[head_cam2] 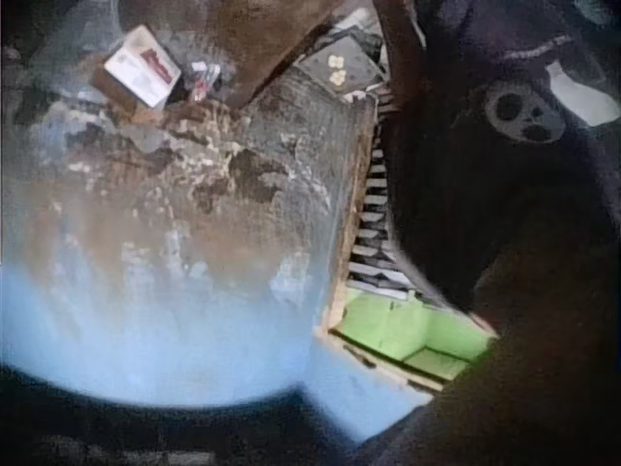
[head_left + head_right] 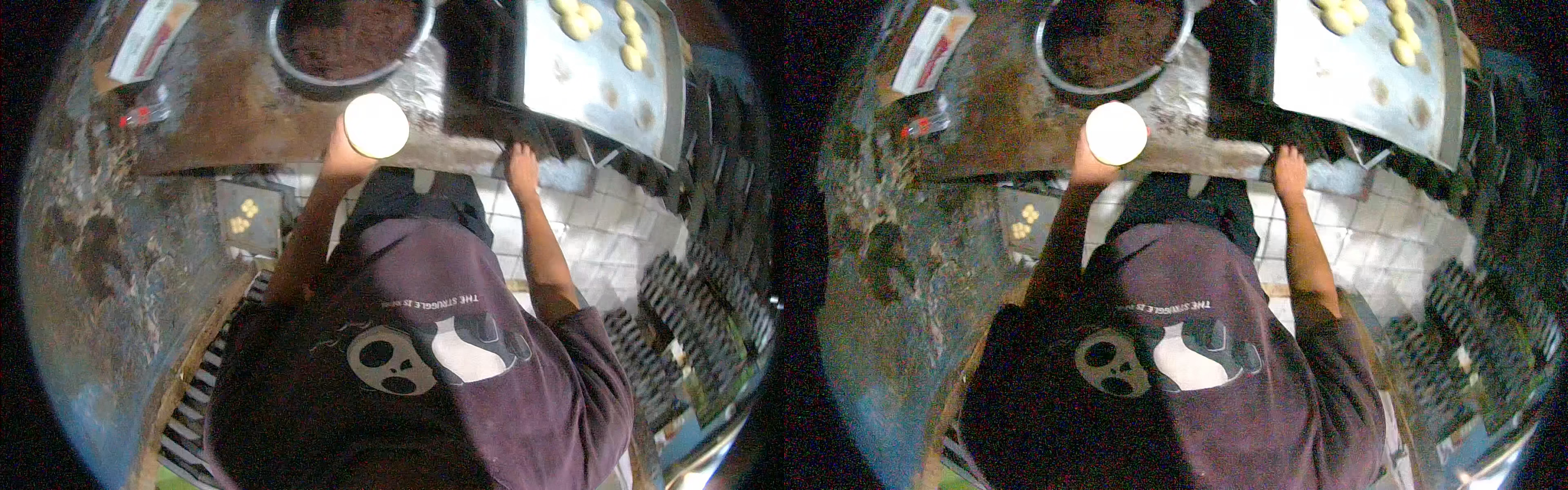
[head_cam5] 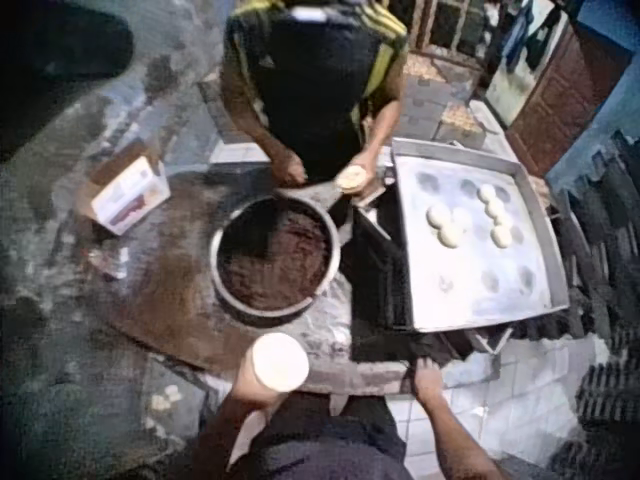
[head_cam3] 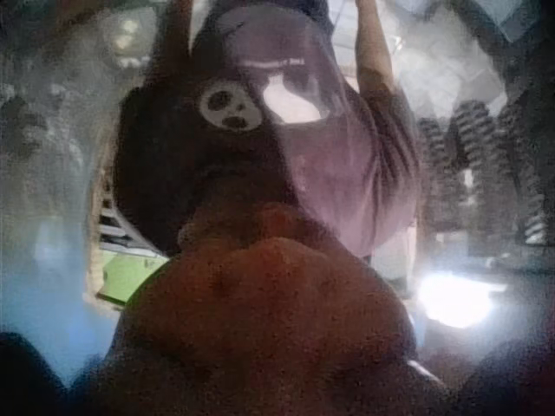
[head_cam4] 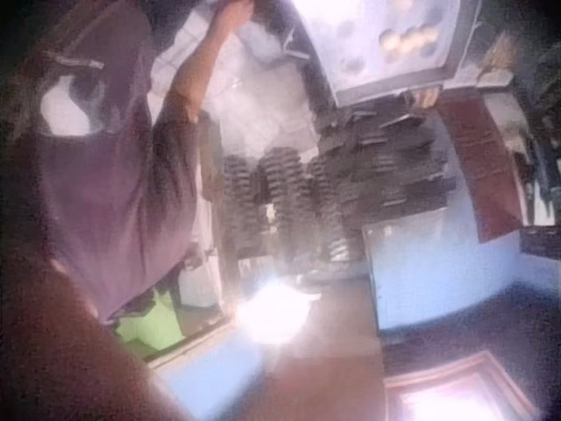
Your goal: The person takes pieces of dough, flattens them, fills them with a dark paste by hand, pinches them closed, and places them onto metal trays.
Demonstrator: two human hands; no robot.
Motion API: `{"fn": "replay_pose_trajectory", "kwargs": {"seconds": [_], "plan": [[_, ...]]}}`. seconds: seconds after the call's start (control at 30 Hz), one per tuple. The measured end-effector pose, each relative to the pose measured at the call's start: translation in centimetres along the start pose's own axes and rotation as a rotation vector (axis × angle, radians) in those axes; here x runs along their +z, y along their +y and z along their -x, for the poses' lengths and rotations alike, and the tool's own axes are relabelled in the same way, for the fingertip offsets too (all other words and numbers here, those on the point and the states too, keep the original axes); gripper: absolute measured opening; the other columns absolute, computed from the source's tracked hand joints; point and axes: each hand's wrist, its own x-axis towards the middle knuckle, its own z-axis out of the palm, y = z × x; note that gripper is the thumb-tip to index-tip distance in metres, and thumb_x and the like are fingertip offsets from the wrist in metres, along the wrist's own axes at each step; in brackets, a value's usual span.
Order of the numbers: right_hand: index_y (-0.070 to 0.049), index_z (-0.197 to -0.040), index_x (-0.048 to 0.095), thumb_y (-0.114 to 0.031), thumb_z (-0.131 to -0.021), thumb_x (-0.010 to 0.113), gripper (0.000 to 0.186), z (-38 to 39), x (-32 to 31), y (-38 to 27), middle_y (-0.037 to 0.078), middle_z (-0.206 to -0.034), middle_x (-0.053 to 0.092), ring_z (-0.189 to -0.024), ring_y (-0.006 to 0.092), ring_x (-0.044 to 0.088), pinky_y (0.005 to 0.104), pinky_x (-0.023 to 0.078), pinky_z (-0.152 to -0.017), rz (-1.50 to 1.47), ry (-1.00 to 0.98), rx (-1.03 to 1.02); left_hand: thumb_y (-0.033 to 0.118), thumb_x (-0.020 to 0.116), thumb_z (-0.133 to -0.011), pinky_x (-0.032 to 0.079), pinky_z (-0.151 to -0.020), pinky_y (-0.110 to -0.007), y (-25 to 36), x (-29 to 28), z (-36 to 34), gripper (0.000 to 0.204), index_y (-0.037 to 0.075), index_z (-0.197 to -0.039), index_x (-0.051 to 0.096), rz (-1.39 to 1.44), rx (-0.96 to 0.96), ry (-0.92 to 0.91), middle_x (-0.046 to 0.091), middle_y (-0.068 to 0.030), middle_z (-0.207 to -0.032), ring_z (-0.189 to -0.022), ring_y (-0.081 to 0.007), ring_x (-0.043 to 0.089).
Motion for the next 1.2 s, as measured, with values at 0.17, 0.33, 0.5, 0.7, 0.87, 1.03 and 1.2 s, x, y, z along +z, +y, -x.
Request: {"fn": "replay_pose_trajectory", "kwargs": {"seconds": [0.17, 0.33, 0.5, 0.7, 0.87, 1.03, 1.2], "plan": [[0.001, -0.122, 0.046, -0.012, -0.102, 0.056, 0.026, -0.2, -5.5, -7.7, 0.029, -0.103, 0.062, -0.098, 0.0506, 0.060, 0.0542, 0.048, -0.085, -0.663, -0.184, -0.169, 0.000, 0.075, -0.083, 0.053, -0.067, -0.029, -3.9, -4.4, 1.2, 0.050, -0.003, -0.127, 0.051, 0.511, -0.327, 0.207, 0.066, -0.0142, -0.111, -0.084, -0.0166, 0.064], [0.000, -0.124, 0.053, -0.004, -0.098, 0.056, 0.026, -6.5, -15.8, -21.8, 0.030, -0.109, 0.062, -0.101, 0.0513, 0.060, 0.0525, 0.048, -0.086, -0.685, 0.210, -0.477, 0.010, 0.088, -0.083, 0.046, -0.049, -0.026, -3.0, -6.4, 3.0, 0.038, 0.000, -0.110, 0.064, 0.590, -0.302, 0.442, 0.071, -0.0052, -0.085, -0.060, -0.0106, 0.059], [-0.007, -0.135, 0.058, -0.004, -0.093, 0.050, 0.043, -16.0, -15.7, -27.3, 0.031, -0.123, 0.060, -0.111, 0.0477, 0.062, 0.0514, 0.053, -0.096, -0.361, 0.235, -0.652, 0.012, 0.090, -0.081, 0.046, -0.051, -0.025, -2.1, -7.8, 3.1, 0.037, 0.002, -0.106, 0.065, 0.532, -0.333, 0.406, 0.069, -0.0019, -0.084, -0.062, -0.0095, 0.059], [-0.011, -0.141, 0.058, -0.006, -0.094, 0.049, 0.048, -21.3, -15.6, -28.6, 0.027, -0.137, 0.057, -0.119, 0.0419, 0.063, 0.0469, 0.054, -0.100, -0.066, 0.093, -0.745, 0.015, 0.092, -0.079, 0.045, -0.053, -0.024, -1.4, -8.5, 3.0, 0.037, 0.004, -0.104, 0.068, 0.540, -0.368, 0.441, 0.069, -0.0002, -0.085, -0.066, -0.0073, 0.059], [-0.011, -0.141, 0.059, -0.009, -0.094, 0.051, 0.047, -21.6, -15.2, -28.7, 0.028, -0.135, 0.060, -0.110, 0.0428, 0.068, 0.0504, 0.057, -0.095, -0.007, -0.069, -0.787, 0.018, 0.093, -0.078, 0.051, -0.059, -0.024, -1.8, -9.3, 2.6, 0.038, 0.003, -0.105, 0.071, 0.573, -0.366, 0.369, 0.073, -0.0017, -0.092, -0.074, -0.0074, 0.064], [-0.007, -0.129, 0.066, -0.012, -0.090, 0.061, 0.040, -23.8, -14.8, -27.9, 0.027, -0.116, 0.070, -0.101, 0.0466, 0.070, 0.0529, 0.059, -0.091, -0.064, -0.180, -0.722, 0.020, 0.093, -0.078, 0.054, -0.065, -0.027, -2.7, -9.4, 0.5, 0.037, 0.004, -0.103, 0.071, 0.408, -0.271, 0.346, 0.074, -0.0020, -0.091, -0.075, -0.0091, 0.066], [-0.001, -0.112, 0.070, -0.014, -0.097, 0.059, 0.022, -20.3, -22.0, -28.6, 0.015, -0.106, 0.075, -0.109, 0.0283, 0.069, 0.0385, 0.050, -0.100, -0.718, -0.450, -0.748, 0.021, 0.094, -0.076, 0.057, -0.079, -0.032, -3.7, -9.7, -1.9, 0.042, 0.002, -0.104, 0.070, 0.186, -0.136, 0.338, 0.075, -0.0037, -0.094, -0.084, -0.0133, 0.069]]}}
